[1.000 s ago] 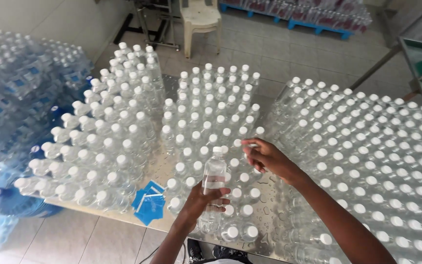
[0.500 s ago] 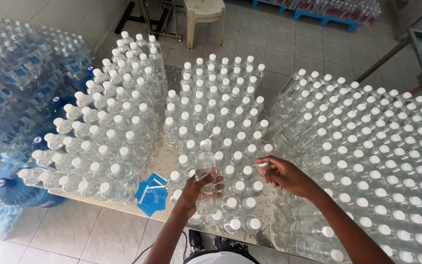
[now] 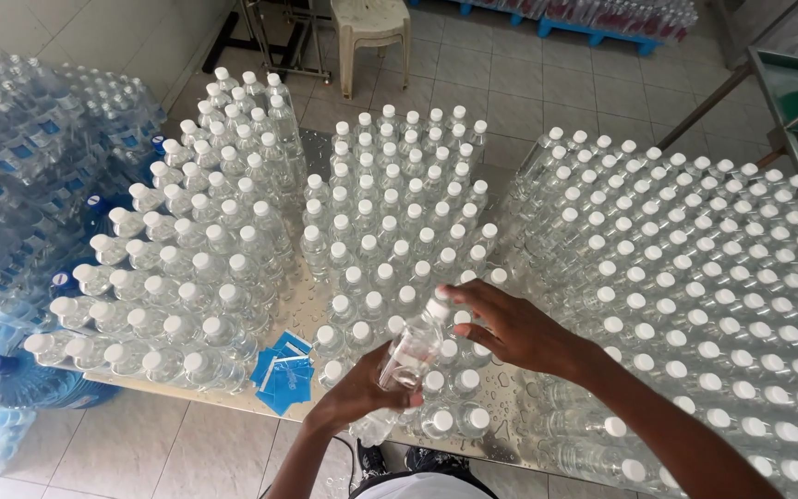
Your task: Manually placing and tightening caps on plastic water bottles at a production station.
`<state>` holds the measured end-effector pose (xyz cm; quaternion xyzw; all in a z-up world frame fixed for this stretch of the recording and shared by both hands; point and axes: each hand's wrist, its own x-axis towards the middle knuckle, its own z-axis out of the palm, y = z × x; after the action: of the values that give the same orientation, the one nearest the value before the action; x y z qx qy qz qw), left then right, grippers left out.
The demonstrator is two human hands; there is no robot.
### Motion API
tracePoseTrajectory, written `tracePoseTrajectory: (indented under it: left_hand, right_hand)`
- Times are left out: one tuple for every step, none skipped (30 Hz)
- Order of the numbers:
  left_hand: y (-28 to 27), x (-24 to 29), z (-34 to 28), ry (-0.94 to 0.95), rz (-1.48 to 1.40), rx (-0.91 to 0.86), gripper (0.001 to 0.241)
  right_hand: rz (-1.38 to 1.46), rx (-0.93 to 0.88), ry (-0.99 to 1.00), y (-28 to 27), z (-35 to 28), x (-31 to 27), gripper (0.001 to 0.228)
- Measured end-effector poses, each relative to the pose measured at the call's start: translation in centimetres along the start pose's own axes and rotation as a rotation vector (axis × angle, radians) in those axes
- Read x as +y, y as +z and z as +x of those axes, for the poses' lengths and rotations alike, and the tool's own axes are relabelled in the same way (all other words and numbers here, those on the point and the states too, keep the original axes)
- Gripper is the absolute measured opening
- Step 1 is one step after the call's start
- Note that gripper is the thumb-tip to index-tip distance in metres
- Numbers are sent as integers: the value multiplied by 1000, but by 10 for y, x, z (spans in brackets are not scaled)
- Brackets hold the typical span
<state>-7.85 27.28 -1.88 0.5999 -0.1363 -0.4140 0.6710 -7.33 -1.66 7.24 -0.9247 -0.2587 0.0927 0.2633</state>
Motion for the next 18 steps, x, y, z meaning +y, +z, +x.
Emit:
tracePoseTrajectory:
  left_hand:
    - [0, 6, -4, -3, 0, -6, 116]
    - [-1, 11, -7, 2, 40, -72, 114]
    - [1, 16, -12, 4, 77, -142, 112]
    - [0, 18, -14, -3, 75, -151, 112]
    - [-1, 19, -14, 10, 129, -194, 97]
    - [-3, 19, -14, 24, 183, -237, 82]
    - [-1, 19, -14, 19, 178, -244, 82]
    - [0, 20, -13, 22, 192, -230, 77]
    - [0, 20, -12, 25, 205, -218, 72]
    - [3, 20, -12, 18, 202, -227, 72]
    - [5, 22, -11, 12, 250, -185, 70]
    - [7, 23, -11, 5, 297, -143, 69]
    - [7, 22, -9, 5, 296, -145, 69]
    - [7, 21, -6, -21, 298, -165, 70]
    - [7, 19, -5, -48, 298, -183, 71]
    - [2, 17, -2, -48, 296, -183, 71]
    - [-1, 14, -1, -45, 274, -256, 82]
    - [-3, 11, 1, -41, 251, -329, 92]
  right_hand:
    - [2, 2, 6, -2, 1, 2, 56]
    - [-84, -40, -134, -5, 1, 4, 49]
    - [-167, -84, -270, -7, 0, 5, 43]
    - [-162, -84, -260, -9, -2, 4, 43]
    - [-163, -143, -263, -13, -4, 4, 39]
    - [-162, -203, -267, -16, -4, 4, 46]
    - [-157, -205, -258, -7, -7, 6, 46]
    - [-82, -199, -145, 3, -9, 9, 37]
    - [-6, -191, -31, 12, -10, 12, 49]
    - [0, -192, -21, 20, -13, 13, 49]
    - [239, -231, 247, 26, -15, 14, 57]
    - [478, -263, 515, 32, -16, 15, 67]
    - [478, -263, 518, 26, -19, 11, 67]
    - [280, -246, 425, 20, -21, 7, 53]
    - [82, -228, 330, 14, -23, 2, 62]
    - [82, -230, 330, 11, -27, 3, 62]
    - [6, -207, 136, 8, -32, 3, 57]
    - [-69, -182, -58, 4, -37, 4, 62]
